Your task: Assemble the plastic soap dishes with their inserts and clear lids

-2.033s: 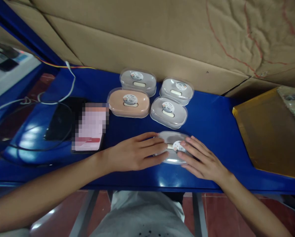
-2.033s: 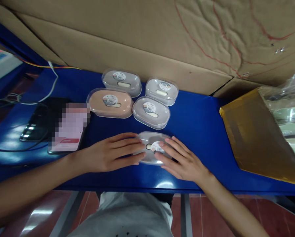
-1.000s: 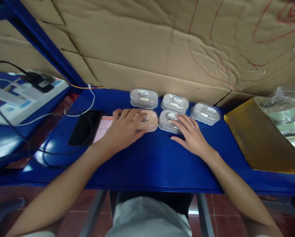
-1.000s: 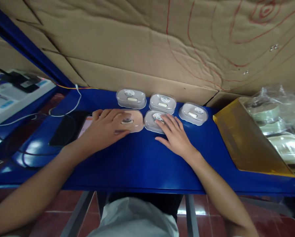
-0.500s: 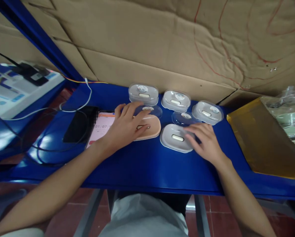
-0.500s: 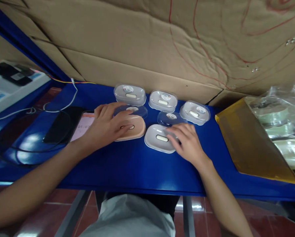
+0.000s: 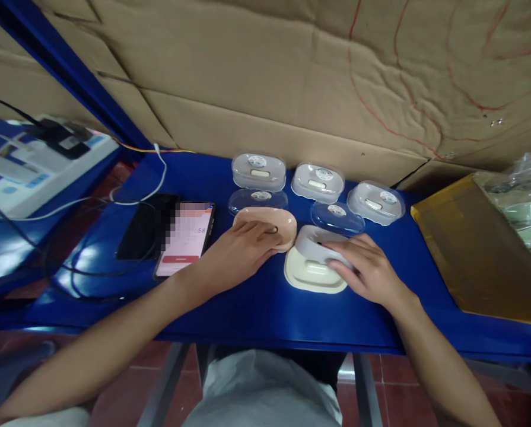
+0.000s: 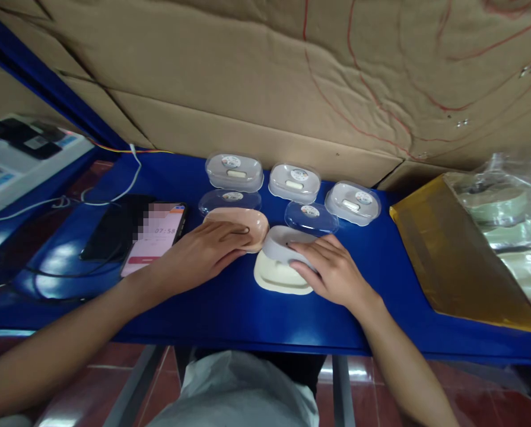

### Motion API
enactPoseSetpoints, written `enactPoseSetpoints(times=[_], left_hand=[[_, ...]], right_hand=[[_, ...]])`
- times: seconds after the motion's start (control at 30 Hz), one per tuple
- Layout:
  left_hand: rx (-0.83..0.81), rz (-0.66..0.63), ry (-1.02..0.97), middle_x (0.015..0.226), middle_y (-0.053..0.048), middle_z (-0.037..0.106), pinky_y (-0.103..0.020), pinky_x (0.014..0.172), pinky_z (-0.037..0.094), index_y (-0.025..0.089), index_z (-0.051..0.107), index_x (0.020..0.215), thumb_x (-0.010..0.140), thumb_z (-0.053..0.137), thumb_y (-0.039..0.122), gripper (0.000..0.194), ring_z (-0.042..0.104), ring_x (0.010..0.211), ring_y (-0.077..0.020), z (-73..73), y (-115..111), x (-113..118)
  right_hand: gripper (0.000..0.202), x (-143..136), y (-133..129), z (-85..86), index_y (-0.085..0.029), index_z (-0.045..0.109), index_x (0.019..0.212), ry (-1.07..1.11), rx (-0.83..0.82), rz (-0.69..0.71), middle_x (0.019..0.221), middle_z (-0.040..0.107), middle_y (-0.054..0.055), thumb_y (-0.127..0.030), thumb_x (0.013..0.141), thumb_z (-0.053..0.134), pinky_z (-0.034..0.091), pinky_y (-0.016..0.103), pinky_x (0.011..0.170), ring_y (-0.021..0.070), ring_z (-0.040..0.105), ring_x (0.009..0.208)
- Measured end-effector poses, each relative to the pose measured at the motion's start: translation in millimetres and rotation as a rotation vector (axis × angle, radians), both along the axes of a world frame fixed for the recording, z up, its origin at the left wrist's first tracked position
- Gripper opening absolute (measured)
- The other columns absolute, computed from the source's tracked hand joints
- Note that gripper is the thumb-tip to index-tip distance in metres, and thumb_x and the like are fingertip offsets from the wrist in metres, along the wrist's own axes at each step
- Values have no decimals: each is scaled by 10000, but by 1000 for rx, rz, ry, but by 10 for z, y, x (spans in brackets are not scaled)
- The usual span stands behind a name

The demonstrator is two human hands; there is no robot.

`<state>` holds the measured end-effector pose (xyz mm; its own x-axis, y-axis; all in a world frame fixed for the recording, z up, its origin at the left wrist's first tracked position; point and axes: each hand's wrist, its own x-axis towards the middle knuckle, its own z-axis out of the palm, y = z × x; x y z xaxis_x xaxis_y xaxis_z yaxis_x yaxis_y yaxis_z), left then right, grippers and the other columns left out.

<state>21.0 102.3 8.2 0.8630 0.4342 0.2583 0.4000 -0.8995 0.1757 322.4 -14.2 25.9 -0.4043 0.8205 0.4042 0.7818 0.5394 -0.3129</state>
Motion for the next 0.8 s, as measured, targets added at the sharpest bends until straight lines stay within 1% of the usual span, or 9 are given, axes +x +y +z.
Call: enactPoseSetpoints(times=[0.07,0.17,0.3,0.37,0.47,0.57,0.67,0.73,0.8], left_hand=[[-6,-22,-32,1355,-129,740,-536,1122,541,184,682,1389,1089,522,155,341,694,1271,-326,24,-19,-5],[2,-49,-92,1350,-113,758,-507,1129,536,199,670,1407,1093,547,189,338,702,1269,-308,48,-51,6],[66,-73,-119,1317,-107,775,-472,1107,536,183,698,1321,1117,527,220,269,718,1233,-287,16,-87,70],[89,-90,-132,1313,-94,779,-457,1094,529,182,696,1313,1125,514,219,264,726,1206,-276,-14,-96,111],[111,-97,-140,1297,-96,786,-448,1080,514,178,687,1333,1124,519,217,272,736,1175,-271,-52,-98,172],[116,-99,-128,1309,-106,780,-439,1096,491,190,675,1374,1115,538,207,293,724,1216,-267,-72,-123,234],[102,-123,-89,1358,-108,757,-435,1122,474,200,658,1404,1102,558,190,319,707,1258,-260,-63,-189,290],[88,-140,-68,1389,-113,739,-454,1131,474,210,649,1420,1092,590,228,334,695,1277,-276,-29,-206,315],[58,-130,-83,1398,-115,729,-463,1118,494,225,648,1422,1095,585,273,337,688,1282,-285,37,-131,332]], right_hand=[[371,74,-22,39,-278,672,1432,32,91,-49,1188,825,61,-274,1063,640,573,438,869,253,785,953],[343,242,-84,143,-309,721,1368,49,177,-182,1116,838,45,-284,1032,657,569,459,844,267,784,869],[223,509,-212,248,-321,782,1212,-13,129,-278,991,839,20,-339,1015,678,557,443,806,251,771,781],[195,621,-296,201,-305,776,1181,-70,71,-302,1003,838,27,-360,1022,677,549,440,806,252,772,797],[219,740,-426,15,-282,744,1205,-140,16,-349,1127,831,55,-392,1032,666,551,475,878,299,789,974],[242,832,-489,-135,-273,726,1226,-163,-40,-375,1203,814,71,-400,1038,643,561,514,950,327,771,1112],[267,950,-372,-116,-284,718,1263,-121,-70,-353,1317,776,77,-415,1045,636,555,520,1047,322,730,1232],[317,1062,-156,-47,-282,709,1312,-100,-43,-364,1400,738,92,-442,1054,618,520,536,1120,328,688,1310],[417,1195,147,9,-254,684,1391,-114,-43,-425,1516,662,134,-477,1047,607,456,598,1182,369,613,1413]])
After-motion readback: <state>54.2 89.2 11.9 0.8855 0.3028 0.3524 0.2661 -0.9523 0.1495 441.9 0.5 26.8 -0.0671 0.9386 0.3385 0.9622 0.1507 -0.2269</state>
